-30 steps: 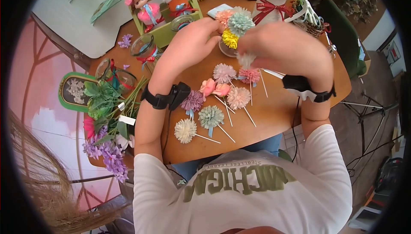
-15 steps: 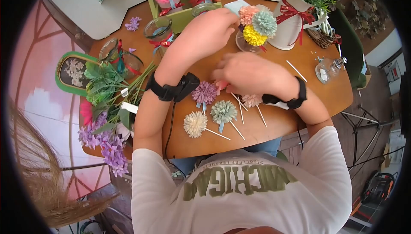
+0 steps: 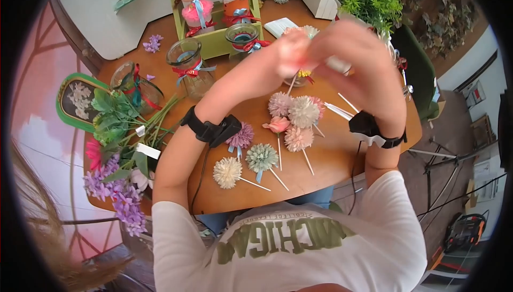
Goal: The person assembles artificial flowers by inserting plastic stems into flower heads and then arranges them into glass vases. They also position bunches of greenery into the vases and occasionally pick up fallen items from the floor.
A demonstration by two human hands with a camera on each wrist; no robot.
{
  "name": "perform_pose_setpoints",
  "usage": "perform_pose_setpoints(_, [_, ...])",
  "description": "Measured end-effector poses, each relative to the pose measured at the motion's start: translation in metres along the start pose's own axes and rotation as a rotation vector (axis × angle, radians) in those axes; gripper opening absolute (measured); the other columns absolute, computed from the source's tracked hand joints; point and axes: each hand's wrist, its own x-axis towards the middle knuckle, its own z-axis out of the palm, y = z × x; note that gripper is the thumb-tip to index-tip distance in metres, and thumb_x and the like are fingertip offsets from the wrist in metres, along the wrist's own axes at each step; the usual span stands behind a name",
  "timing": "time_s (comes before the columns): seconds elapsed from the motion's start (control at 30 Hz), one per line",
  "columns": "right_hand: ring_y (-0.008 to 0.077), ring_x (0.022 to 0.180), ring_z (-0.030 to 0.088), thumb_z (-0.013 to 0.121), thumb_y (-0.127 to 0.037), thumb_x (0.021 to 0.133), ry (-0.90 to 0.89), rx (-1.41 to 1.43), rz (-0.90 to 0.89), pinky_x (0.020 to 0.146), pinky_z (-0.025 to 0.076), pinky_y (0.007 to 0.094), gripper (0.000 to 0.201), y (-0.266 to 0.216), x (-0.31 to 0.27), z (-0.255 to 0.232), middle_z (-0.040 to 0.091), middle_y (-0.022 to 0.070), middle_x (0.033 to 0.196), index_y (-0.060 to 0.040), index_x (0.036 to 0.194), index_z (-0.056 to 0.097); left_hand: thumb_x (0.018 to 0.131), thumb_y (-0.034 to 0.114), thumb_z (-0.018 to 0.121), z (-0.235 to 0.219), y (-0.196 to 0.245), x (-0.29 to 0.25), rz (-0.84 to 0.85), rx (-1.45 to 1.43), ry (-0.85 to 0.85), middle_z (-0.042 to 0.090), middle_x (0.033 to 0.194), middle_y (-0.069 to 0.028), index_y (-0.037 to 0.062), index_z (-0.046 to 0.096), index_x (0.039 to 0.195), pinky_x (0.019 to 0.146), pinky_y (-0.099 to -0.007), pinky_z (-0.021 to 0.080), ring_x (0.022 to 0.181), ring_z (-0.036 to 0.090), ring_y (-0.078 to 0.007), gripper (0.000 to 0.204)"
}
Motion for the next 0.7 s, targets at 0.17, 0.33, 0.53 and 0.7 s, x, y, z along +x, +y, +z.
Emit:
perform_pose_setpoints(0.17, [0.0247,0.08,0.068,0.078,0.003,0.078,0.331,-0.392,0.044,0.068,0.055,0.0338,0.019,0.036,-0.001,-0.014,0.071,0.0062,0.089,-0.0053,0.093,0.07,0.089,0.004,0.064,0.02,0.003,-0.005,0.041,0.325,-0.033,0.047,0.153,-0.0174,0.0039,0.048,0.147,0.101,-0.0448,0.052,0.124,0.059,-0.0391,0.059])
perform_pose_setpoints(0.33, [0.0266,0.083,0.07,0.075,-0.003,0.082,0.299,-0.478,0.157,0.071,0.056,0.0352,0.013,0.075,-0.007,0.005,0.072,0.0057,0.091,-0.0085,0.092,0.069,0.089,0.004,0.064,0.021,0.009,-0.006,0.004,0.335,-0.059,0.049,0.151,-0.0135,0.0049,0.051,0.144,0.097,-0.0454,0.054,0.117,0.063,-0.0377,0.057])
perform_pose_setpoints(0.53, [0.0262,0.082,0.069,0.074,-0.005,0.083,0.185,-0.573,0.182,0.068,0.055,0.0371,0.01,0.081,-0.009,0.018,0.071,0.0046,0.09,-0.0093,0.091,0.069,0.088,0.008,0.067,0.021,0.01,-0.006,-0.008,0.369,-0.073,0.052,0.147,-0.0118,0.0048,0.051,0.14,0.094,-0.0452,0.055,0.112,0.065,-0.0377,0.054])
perform_pose_setpoints(0.7, [0.026,0.081,0.068,0.074,-0.005,0.084,0.25,-0.565,0.164,0.068,0.054,0.0366,0.009,0.081,-0.008,0.015,0.07,0.0047,0.088,-0.0095,0.091,0.07,0.087,0.01,0.07,0.025,0.005,-0.009,0.032,0.396,-0.023,0.054,0.144,-0.01,0.0056,0.054,0.138,0.098,-0.0449,0.053,0.12,0.06,-0.0355,0.054])
